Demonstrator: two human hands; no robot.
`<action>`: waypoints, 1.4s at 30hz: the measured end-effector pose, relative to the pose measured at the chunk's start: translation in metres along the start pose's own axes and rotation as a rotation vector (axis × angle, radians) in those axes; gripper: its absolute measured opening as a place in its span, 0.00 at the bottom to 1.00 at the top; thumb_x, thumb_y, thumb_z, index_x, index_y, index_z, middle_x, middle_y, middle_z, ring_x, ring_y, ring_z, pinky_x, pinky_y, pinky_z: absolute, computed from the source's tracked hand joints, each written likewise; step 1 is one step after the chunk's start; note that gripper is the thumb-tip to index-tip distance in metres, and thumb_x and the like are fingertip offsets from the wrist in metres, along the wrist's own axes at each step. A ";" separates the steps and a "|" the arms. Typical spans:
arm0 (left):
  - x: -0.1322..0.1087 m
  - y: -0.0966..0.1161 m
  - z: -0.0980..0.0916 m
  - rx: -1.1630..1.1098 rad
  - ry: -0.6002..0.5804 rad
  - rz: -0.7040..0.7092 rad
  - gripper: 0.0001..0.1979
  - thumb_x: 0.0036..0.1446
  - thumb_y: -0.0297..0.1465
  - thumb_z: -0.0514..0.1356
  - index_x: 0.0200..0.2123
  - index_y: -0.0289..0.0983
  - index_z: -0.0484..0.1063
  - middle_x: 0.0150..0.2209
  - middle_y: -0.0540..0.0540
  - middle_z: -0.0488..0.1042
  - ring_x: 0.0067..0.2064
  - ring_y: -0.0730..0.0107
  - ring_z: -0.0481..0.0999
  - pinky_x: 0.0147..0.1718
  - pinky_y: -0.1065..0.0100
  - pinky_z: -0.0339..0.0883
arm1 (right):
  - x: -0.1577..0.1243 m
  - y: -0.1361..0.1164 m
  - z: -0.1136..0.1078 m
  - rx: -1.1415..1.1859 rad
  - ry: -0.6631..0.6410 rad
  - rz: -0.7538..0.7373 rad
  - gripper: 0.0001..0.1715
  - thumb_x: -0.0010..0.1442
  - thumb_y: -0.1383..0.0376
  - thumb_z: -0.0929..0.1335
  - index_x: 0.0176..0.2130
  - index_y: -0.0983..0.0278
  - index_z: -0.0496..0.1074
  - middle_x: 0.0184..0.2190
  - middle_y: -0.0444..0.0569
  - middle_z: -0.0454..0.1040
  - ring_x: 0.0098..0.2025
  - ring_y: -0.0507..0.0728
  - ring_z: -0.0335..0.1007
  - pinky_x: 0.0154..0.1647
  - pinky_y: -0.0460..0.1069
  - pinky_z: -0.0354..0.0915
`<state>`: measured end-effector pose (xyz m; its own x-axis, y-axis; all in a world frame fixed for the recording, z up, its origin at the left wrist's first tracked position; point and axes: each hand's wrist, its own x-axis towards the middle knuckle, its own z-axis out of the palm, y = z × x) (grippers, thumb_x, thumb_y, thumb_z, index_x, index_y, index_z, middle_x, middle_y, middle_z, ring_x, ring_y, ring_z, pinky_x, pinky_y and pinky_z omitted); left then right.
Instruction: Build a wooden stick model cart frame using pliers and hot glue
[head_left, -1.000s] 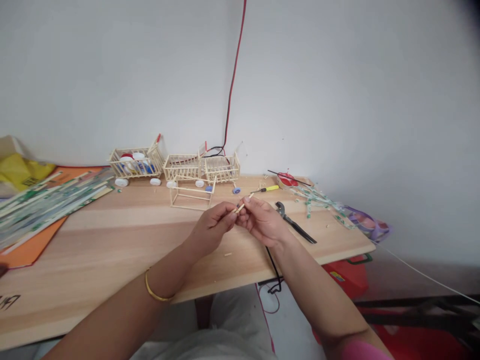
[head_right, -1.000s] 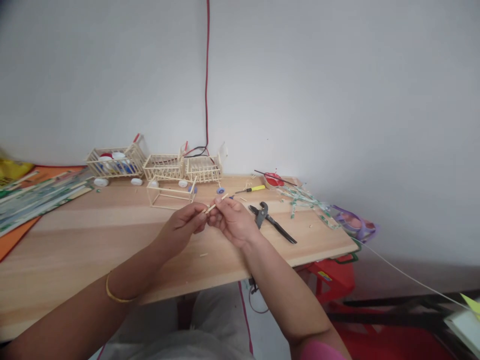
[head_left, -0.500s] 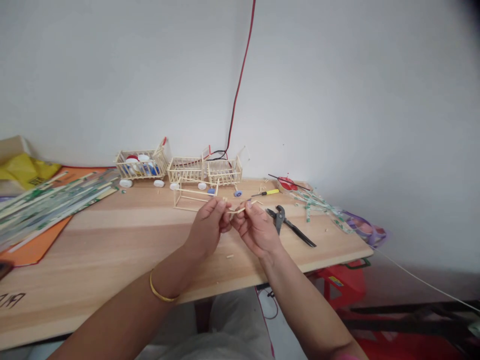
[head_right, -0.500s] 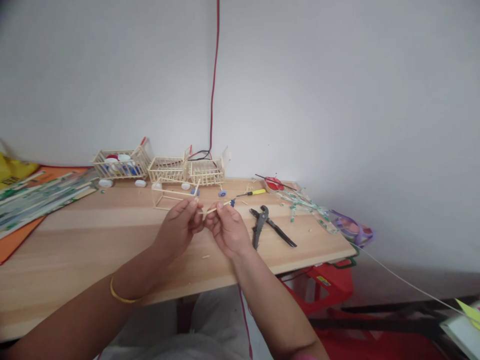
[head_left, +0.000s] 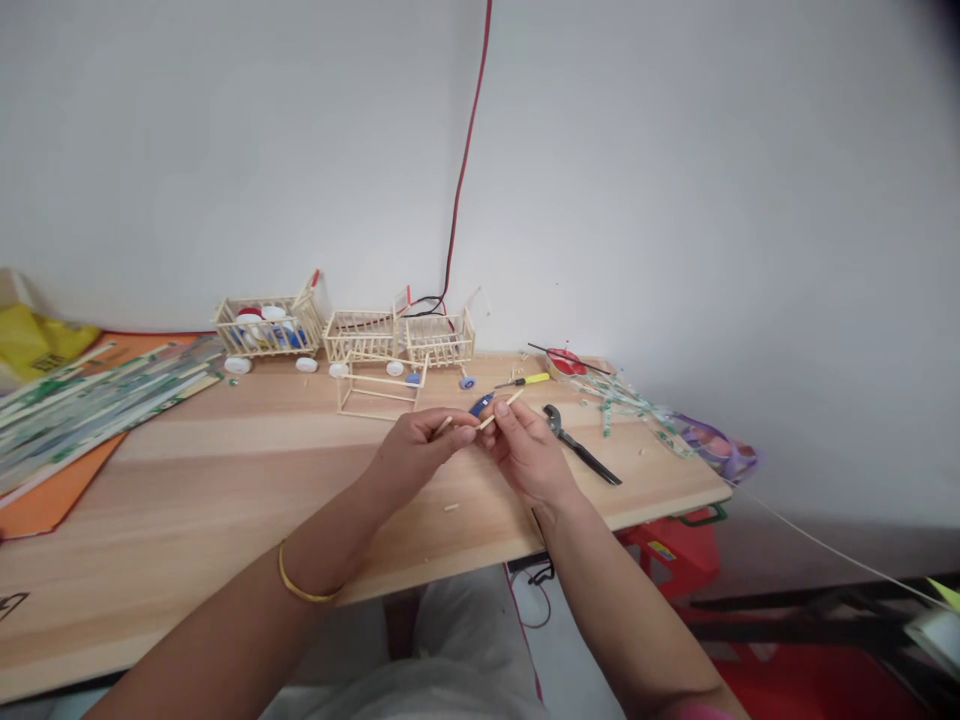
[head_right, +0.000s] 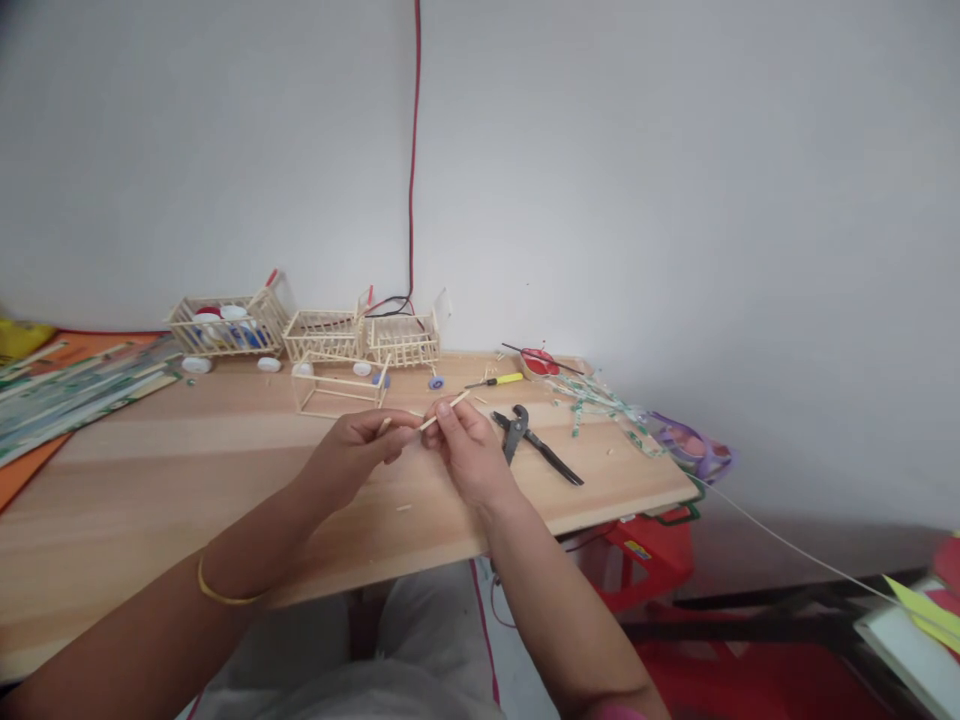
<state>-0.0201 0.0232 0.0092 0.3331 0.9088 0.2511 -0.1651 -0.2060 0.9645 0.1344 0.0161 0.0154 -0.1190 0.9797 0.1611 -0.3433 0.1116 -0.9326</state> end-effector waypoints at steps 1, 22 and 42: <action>0.000 0.001 0.000 0.062 0.006 0.026 0.10 0.52 0.35 0.61 0.32 0.35 0.76 0.22 0.50 0.70 0.27 0.73 0.68 0.28 0.71 0.60 | 0.000 0.002 0.000 -0.006 -0.013 0.004 0.14 0.56 0.55 0.68 0.29 0.63 0.69 0.22 0.41 0.65 0.25 0.48 0.59 0.30 0.46 0.57; 0.004 0.001 -0.014 0.548 0.095 0.145 0.09 0.53 0.34 0.57 0.27 0.35 0.72 0.21 0.52 0.68 0.25 0.74 0.64 0.26 0.72 0.56 | -0.004 -0.007 -0.022 -0.434 -0.041 0.062 0.20 0.57 0.49 0.65 0.31 0.63 0.67 0.23 0.41 0.65 0.25 0.49 0.58 0.28 0.45 0.56; 0.010 -0.016 -0.004 -0.769 -0.038 -0.338 0.06 0.55 0.31 0.60 0.33 0.33 0.74 0.37 0.45 0.72 0.40 0.70 0.70 0.44 0.65 0.67 | 0.012 0.001 0.000 -0.836 -0.081 -0.159 0.13 0.55 0.60 0.68 0.38 0.59 0.60 0.24 0.39 0.72 0.26 0.52 0.69 0.31 0.47 0.62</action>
<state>-0.0180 0.0374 -0.0043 0.5069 0.8616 -0.0256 -0.6332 0.3923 0.6672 0.1329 0.0279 0.0164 -0.2046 0.9307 0.3031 0.4346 0.3639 -0.8239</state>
